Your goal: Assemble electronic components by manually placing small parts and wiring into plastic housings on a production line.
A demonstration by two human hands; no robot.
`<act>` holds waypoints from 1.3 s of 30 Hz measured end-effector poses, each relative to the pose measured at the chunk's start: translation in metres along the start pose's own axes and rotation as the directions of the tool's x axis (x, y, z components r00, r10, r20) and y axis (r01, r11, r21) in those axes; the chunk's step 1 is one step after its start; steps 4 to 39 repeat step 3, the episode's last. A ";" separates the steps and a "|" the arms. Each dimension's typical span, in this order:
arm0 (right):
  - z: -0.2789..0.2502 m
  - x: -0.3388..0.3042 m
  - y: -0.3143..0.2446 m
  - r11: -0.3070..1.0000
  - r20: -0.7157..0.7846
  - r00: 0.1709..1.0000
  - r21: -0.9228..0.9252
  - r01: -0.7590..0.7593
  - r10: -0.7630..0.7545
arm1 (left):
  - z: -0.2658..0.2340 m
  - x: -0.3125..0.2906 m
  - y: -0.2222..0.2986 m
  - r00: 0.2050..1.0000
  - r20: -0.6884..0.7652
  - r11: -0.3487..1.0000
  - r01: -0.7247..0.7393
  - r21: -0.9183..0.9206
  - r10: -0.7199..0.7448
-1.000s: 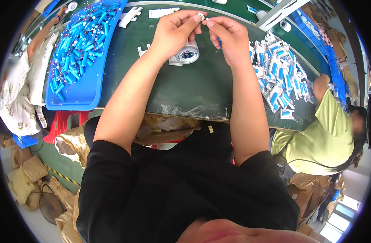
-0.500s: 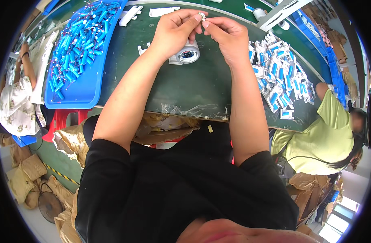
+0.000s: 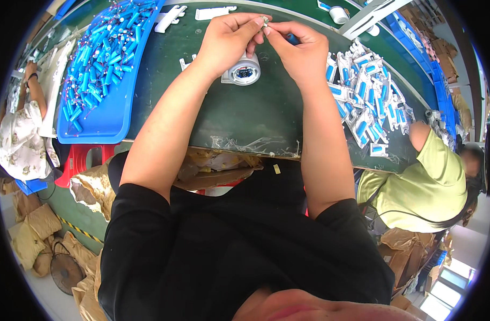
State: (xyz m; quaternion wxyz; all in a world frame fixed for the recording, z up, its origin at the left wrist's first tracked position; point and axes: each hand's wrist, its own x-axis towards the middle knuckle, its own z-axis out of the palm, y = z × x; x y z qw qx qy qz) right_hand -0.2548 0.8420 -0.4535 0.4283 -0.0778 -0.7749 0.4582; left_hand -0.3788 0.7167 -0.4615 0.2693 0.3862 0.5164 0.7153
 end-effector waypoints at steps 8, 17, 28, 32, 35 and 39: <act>-0.005 0.004 0.002 0.853 0.042 0.933 -0.393 0.344 -0.357 | 0.000 0.001 -0.003 1.000 -0.005 1.000 0.002 0.030 -0.002; -0.005 0.004 0.002 0.853 0.042 0.933 -0.393 0.344 -0.357 | 0.000 0.001 -0.003 1.000 -0.005 1.000 0.002 0.030 -0.002; -0.005 0.004 0.002 0.853 0.042 0.933 -0.393 0.344 -0.357 | 0.000 0.001 -0.003 1.000 -0.005 1.000 0.002 0.030 -0.002; -0.005 0.004 0.002 0.853 0.042 0.933 -0.393 0.344 -0.357 | 0.000 0.001 -0.003 1.000 -0.005 1.000 0.002 0.030 -0.002; -0.005 0.004 0.002 0.853 0.042 0.933 -0.393 0.344 -0.357 | 0.000 0.001 -0.003 1.000 -0.005 1.000 0.002 0.030 -0.002; -0.005 0.004 0.002 0.853 0.042 0.933 -0.393 0.344 -0.357 | 0.000 0.001 -0.003 1.000 -0.005 1.000 0.002 0.030 -0.002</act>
